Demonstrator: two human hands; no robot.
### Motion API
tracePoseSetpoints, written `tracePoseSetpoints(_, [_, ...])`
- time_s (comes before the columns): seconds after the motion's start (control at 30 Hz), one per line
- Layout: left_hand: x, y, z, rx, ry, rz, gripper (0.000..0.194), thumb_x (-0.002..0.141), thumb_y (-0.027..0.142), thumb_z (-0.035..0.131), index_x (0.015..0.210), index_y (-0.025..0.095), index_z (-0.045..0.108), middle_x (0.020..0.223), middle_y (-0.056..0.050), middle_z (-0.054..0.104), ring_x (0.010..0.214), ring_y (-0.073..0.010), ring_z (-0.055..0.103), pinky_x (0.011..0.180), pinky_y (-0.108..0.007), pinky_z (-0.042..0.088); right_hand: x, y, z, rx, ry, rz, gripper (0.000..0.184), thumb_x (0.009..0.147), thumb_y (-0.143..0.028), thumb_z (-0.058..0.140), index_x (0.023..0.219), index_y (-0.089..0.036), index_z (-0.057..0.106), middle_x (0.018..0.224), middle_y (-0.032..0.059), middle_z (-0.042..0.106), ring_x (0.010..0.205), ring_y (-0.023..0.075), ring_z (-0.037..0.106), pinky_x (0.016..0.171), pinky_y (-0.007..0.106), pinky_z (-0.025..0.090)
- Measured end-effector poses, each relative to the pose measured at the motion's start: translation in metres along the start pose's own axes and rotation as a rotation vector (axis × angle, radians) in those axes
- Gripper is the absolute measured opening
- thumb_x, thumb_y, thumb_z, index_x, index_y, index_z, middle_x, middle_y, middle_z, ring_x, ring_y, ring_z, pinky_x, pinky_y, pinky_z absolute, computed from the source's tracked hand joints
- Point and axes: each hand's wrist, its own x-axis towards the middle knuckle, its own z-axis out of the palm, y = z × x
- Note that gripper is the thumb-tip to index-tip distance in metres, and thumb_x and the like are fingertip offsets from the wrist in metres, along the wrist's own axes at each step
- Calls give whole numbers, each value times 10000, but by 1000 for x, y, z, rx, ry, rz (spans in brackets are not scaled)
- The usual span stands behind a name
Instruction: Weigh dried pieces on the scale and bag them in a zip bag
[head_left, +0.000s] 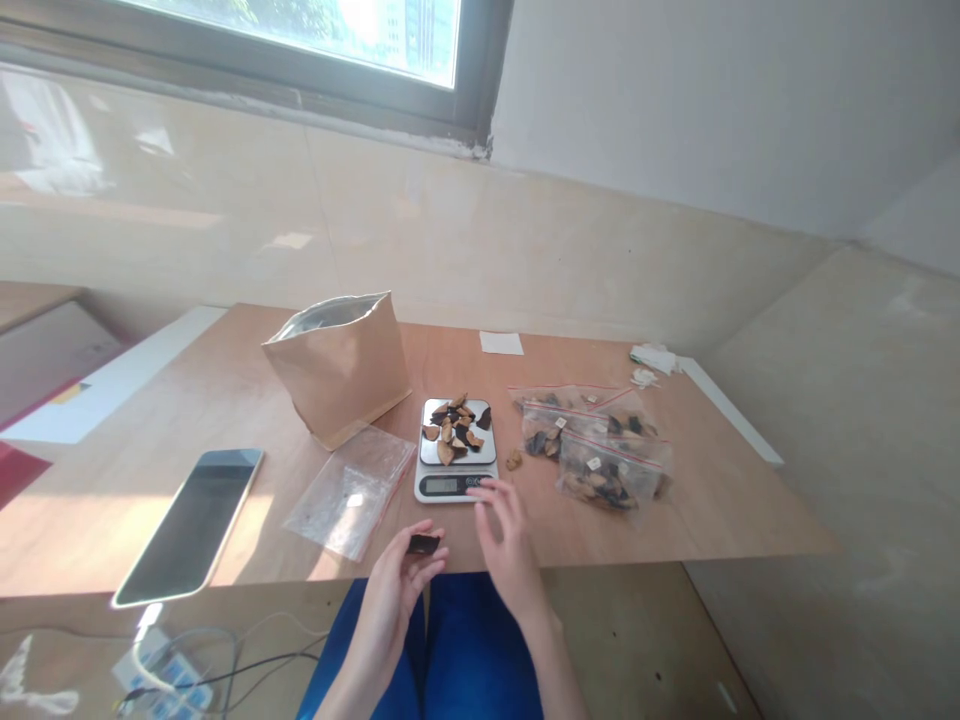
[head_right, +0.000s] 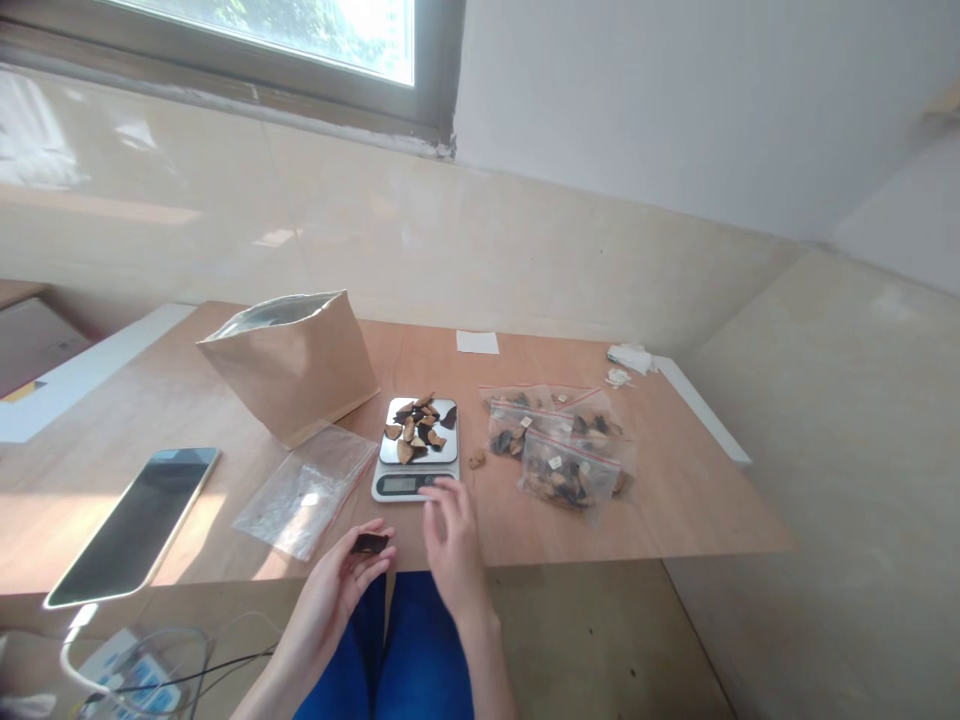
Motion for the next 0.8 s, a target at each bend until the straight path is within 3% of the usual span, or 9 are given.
tracePoseSetpoints(0.1, [0, 5, 2, 29, 59, -25, 224, 858, 211, 465, 964, 63, 596, 873, -147, 704, 683, -173, 677, 642, -249, 545, 23, 45, -3, -158, 127, 36, 290, 875, -199, 398, 1100, -189, 580, 1134, 129, 544, 1095, 250, 502, 933, 450, 427])
tracePoseSetpoints(0.2, [-2, 8, 4, 41, 84, -44, 213, 873, 192, 451, 957, 57, 594, 866, -150, 706, 683, -170, 679, 633, -238, 551, 36, 78, -5, -231, 74, 24, 296, 866, -203, 405, 1087, -167, 598, 1139, 142, 563, 1073, 259, 520, 906, 452, 442])
tracePoseSetpoints(0.27, [-3, 9, 4, 40, 83, -46, 210, 875, 198, 456, 942, 60, 599, 857, -146, 708, 679, -167, 679, 634, -235, 555, 38, 87, -8, -210, 59, 13, 281, 875, -209, 393, 1032, -172, 624, 1111, 130, 587, 1047, 243, 543, 903, 431, 448])
tracePoseSetpoints(0.37, [-4, 8, 3, 49, 71, -30, 206, 869, 206, 473, 938, 64, 607, 870, -141, 709, 691, -168, 681, 647, -238, 561, 40, 84, -13, -128, 91, 30, 248, 872, -231, 421, 979, -175, 638, 1066, 117, 622, 1007, 227, 573, 889, 401, 461])
tracePoseSetpoints(0.5, [-4, 6, 2, 71, 65, -23, 204, 869, 199, 477, 938, 62, 611, 885, -146, 708, 700, -172, 683, 652, -240, 563, 52, 63, -9, -6, 151, 83, 274, 844, -278, 499, 1080, -171, 587, 1037, 106, 644, 952, 213, 599, 850, 366, 481])
tracePoseSetpoints(0.67, [-6, 10, 4, 81, 76, -61, 198, 868, 193, 478, 927, 62, 613, 863, -148, 711, 657, -170, 681, 612, -236, 559, 71, 46, 2, 22, 82, 34, 238, 847, -285, 511, 1052, -197, 594, 1057, 88, 641, 1035, 223, 564, 916, 397, 441])
tracePoseSetpoints(0.8, [-7, 11, 2, 102, 48, -74, 218, 861, 218, 498, 946, 65, 627, 909, -158, 707, 679, -175, 684, 620, -235, 556, 55, 36, -2, 23, 127, -8, 244, 883, -267, 456, 1079, -203, 586, 1176, 100, 585, 1145, 222, 502, 992, 425, 385])
